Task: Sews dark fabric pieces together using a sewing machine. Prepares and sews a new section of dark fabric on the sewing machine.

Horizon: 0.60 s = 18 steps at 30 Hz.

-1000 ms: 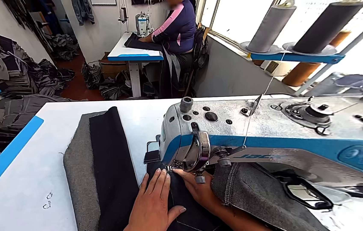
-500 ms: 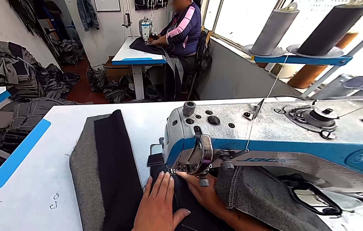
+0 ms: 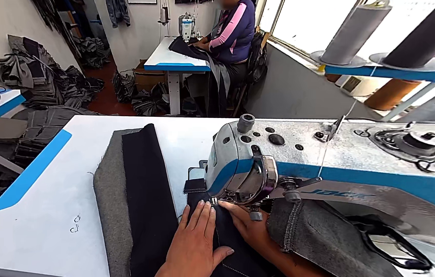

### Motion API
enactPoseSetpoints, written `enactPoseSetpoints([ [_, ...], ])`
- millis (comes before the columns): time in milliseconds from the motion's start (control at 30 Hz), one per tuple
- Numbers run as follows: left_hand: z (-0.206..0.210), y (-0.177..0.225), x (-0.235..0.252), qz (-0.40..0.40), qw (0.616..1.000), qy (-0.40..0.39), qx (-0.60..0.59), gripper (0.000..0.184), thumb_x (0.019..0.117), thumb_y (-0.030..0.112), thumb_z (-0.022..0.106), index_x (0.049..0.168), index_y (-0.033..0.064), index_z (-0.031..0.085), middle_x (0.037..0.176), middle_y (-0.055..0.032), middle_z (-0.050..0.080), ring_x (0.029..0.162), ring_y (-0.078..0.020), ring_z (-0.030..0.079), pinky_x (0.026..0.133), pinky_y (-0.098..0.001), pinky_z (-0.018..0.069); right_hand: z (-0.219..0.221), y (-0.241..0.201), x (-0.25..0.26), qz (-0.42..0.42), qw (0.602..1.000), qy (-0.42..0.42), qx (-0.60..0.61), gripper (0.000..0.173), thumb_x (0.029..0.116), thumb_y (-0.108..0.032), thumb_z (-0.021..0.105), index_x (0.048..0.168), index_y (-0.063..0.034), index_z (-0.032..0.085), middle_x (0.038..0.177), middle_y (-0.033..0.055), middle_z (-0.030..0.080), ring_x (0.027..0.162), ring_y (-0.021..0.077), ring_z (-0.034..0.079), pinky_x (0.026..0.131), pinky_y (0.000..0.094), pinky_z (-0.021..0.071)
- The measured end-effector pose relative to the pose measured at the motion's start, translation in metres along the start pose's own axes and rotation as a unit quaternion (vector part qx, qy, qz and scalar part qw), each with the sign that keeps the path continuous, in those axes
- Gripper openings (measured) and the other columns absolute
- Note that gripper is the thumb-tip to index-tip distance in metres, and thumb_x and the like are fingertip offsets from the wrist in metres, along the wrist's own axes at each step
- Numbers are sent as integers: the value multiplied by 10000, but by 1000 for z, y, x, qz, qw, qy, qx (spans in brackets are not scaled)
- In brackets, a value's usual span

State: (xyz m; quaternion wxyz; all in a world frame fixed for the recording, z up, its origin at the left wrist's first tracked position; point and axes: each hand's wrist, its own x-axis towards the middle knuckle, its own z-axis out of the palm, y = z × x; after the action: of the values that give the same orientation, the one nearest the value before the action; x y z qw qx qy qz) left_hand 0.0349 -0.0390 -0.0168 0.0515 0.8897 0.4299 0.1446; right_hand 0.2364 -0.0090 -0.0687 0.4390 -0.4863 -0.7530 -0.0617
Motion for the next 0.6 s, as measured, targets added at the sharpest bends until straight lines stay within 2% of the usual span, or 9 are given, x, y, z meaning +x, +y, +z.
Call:
enactPoseSetpoints([
  [133, -5, -10, -1, 9, 1000, -13, -12, 850, 991, 672, 391, 1488, -11, 487, 1561, -149, 483, 1481, -312, 414, 1196, -567, 307, 1, -14, 3, 48, 999, 7, -3, 264, 891, -77, 571, 953, -72, 827, 970, 127, 792, 926, 294, 765, 850, 392, 593],
  [333, -7, -8, -1, -1, 999, -33, 0, 846, 1002, 674, 356, 1506, 4, 468, 1584, -138, 454, 1497, -297, 389, 1204, -580, 280, -1, -15, 5, 34, 999, 4, -9, 271, 883, -60, 564, 952, -72, 826, 966, 120, 793, 921, 283, 767, 847, 389, 592],
  [533, 5, -12, -1, 12, 999, 43, 26, 850, 990, 703, 327, 1451, 22, 546, 1522, -120, 536, 1441, -299, 476, 1153, -610, 354, 5, -4, 5, -9, 1000, 27, -9, 259, 898, -91, 563, 949, -92, 817, 903, 90, 788, 882, 224, 761, 841, 330, 590],
  [600, 0, -13, -2, 7, 1000, 9, 10, 842, 1005, 679, 327, 1498, 16, 489, 1571, -137, 473, 1479, -311, 419, 1179, -640, 286, 4, 0, 7, -16, 1000, 7, 3, 275, 908, -107, 550, 977, -89, 816, 915, 97, 787, 886, 238, 761, 833, 344, 593],
])
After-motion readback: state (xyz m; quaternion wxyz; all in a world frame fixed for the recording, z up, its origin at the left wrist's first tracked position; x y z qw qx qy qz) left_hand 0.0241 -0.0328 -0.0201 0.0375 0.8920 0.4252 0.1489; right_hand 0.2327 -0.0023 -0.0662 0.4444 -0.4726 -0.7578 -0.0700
